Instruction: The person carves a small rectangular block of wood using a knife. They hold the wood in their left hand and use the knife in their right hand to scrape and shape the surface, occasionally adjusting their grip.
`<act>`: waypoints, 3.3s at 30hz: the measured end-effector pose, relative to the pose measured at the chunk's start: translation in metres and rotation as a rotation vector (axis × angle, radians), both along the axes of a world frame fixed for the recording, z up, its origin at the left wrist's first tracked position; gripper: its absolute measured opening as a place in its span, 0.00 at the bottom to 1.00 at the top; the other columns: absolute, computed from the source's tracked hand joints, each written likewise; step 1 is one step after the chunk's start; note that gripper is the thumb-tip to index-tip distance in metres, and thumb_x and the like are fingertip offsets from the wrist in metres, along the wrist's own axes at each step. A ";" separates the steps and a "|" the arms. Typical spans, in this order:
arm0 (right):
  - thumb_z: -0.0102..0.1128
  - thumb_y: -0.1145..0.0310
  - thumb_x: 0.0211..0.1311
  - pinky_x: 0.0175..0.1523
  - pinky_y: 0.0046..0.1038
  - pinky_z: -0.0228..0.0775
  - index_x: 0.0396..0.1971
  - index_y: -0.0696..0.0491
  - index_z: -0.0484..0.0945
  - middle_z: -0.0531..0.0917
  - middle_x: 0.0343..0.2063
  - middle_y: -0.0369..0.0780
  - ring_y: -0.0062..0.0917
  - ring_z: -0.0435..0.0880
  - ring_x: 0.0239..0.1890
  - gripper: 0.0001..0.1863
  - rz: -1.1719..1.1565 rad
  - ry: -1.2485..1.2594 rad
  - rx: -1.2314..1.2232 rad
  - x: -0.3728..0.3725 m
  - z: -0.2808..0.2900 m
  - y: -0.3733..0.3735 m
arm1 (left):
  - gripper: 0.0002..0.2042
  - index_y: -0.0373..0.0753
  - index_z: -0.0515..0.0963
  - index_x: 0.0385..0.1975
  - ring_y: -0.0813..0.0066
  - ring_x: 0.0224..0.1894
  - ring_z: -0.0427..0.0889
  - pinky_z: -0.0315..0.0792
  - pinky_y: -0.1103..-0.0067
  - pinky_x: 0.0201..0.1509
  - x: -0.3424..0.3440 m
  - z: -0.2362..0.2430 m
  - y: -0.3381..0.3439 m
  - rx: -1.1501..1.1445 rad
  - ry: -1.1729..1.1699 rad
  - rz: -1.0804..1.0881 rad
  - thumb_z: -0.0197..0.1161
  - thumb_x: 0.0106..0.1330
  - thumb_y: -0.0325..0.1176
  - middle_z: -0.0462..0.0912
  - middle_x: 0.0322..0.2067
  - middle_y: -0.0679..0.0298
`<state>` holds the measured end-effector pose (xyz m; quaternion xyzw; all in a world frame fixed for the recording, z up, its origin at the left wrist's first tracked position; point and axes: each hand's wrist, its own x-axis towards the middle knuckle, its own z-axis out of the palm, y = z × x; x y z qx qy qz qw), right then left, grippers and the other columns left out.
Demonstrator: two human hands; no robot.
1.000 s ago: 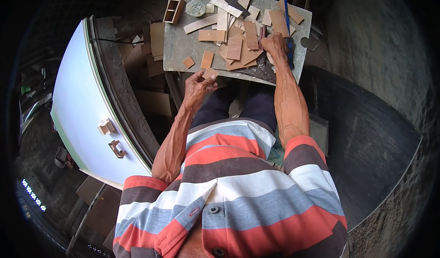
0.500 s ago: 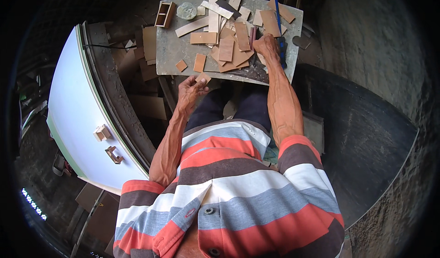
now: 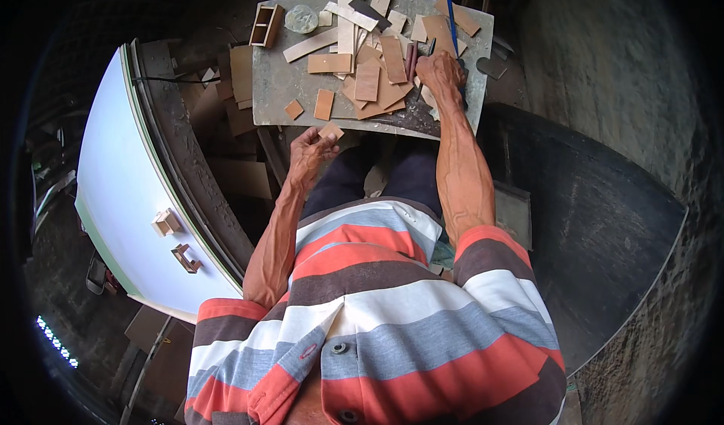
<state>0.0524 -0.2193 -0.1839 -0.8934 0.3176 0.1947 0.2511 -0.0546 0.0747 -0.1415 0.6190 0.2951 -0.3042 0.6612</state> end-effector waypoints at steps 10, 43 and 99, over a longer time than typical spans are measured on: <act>0.50 0.56 0.55 0.52 0.46 0.73 0.36 0.62 0.83 0.82 0.39 0.60 0.55 0.82 0.45 0.23 -0.029 0.002 0.035 -0.010 -0.026 -0.011 | 0.14 0.27 0.75 0.46 0.79 0.27 0.81 0.77 0.85 0.31 0.014 -0.017 -0.021 -0.013 0.003 -0.037 0.65 0.63 0.27 0.79 0.30 0.63; 0.68 0.50 0.44 0.44 0.46 0.74 0.39 0.56 0.75 0.77 0.39 0.48 0.46 0.80 0.42 0.27 0.010 -0.268 -0.027 -0.043 -0.014 0.062 | 0.16 0.26 0.71 0.49 0.68 0.35 0.85 0.80 0.80 0.37 0.063 -0.051 -0.054 0.002 -0.129 -0.020 0.62 0.64 0.26 0.81 0.39 0.55; 0.64 0.68 0.44 0.41 0.31 0.75 0.58 0.52 0.68 0.83 0.31 0.45 0.32 0.84 0.34 0.35 0.745 -0.157 0.586 -0.053 0.068 0.151 | 0.18 0.25 0.73 0.54 0.73 0.38 0.85 0.80 0.80 0.42 0.017 0.006 0.051 -0.154 -0.081 0.141 0.57 0.68 0.30 0.83 0.43 0.55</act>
